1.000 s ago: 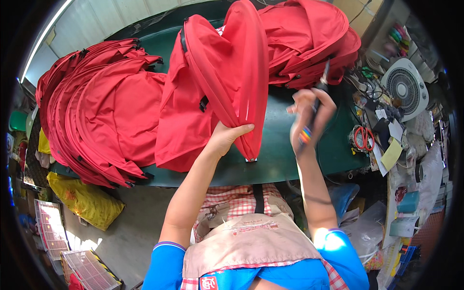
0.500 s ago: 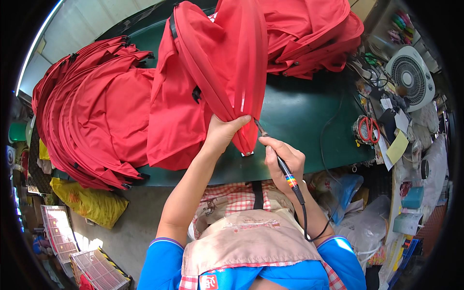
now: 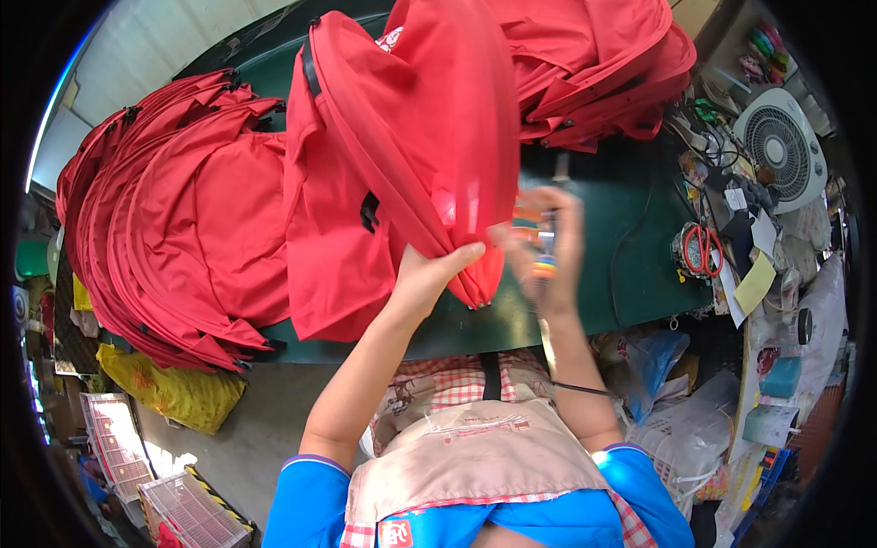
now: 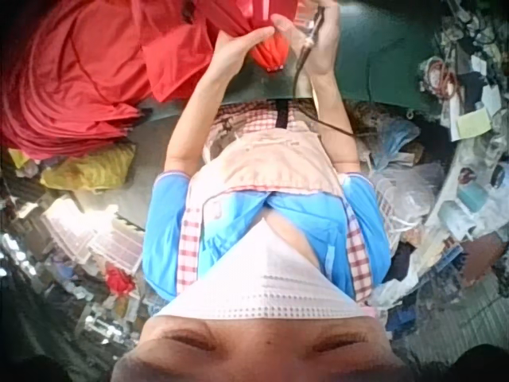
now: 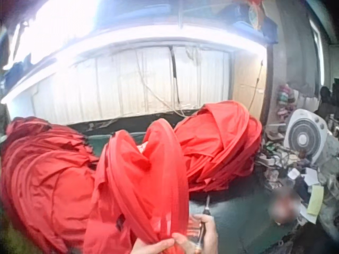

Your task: The person uses a soldering iron to seal seams and edges on red fabric bags, then trims excess material with scissors. The person repeatedly picks up bags from a pile, applies heat to specific seams, and places finished items aside.

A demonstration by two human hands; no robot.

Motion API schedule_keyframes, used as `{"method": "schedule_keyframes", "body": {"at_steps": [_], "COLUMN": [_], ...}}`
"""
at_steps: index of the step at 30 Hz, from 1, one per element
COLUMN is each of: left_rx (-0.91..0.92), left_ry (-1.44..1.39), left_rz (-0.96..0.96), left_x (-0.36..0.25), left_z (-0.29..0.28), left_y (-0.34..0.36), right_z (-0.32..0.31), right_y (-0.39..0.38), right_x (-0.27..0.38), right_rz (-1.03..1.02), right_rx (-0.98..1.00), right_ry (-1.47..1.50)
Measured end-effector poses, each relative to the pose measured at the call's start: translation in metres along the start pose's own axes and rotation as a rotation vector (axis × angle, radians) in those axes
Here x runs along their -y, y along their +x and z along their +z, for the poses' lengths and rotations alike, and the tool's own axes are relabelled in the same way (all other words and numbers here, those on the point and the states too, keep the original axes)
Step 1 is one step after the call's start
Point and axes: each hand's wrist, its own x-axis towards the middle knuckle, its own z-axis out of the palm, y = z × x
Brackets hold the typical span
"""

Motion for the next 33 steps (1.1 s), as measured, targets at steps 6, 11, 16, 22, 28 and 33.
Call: {"method": "schedule_keyframes", "body": {"at_steps": [6, 11, 16, 22, 28, 33], "left_rx": [-0.240, -0.221, -0.197, -0.145, -0.194, -0.353], "left_ry": [-0.395, -0.299, -0.239, -0.230, -0.331, -0.469], "left_rz": [0.096, 0.116, 0.155, 0.135, 0.114, 0.231], "left_x": [0.001, -0.011, -0.010, -0.009, -0.011, -0.001], "left_z": [-0.037, -0.034, -0.031, -0.025, -0.011, -0.028], "left_y": [-0.025, -0.024, -0.018, 0.001, -0.005, -0.010], "right_z": [0.019, 0.026, 0.011, -0.045, 0.006, 0.022], "right_y": [-0.021, -0.051, -0.045, -0.045, -0.032, -0.024], "right_x": [-0.069, -0.060, -0.051, -0.019, -0.025, -0.057], "right_rz": [0.395, 0.057, 0.058, -0.116, -0.491, -0.463], "right_rx": [-0.278, -0.071, -0.039, -0.167, 0.137, 0.169], "right_ry": [0.569, 0.005, -0.187, 0.118, -0.048, -0.235]}}
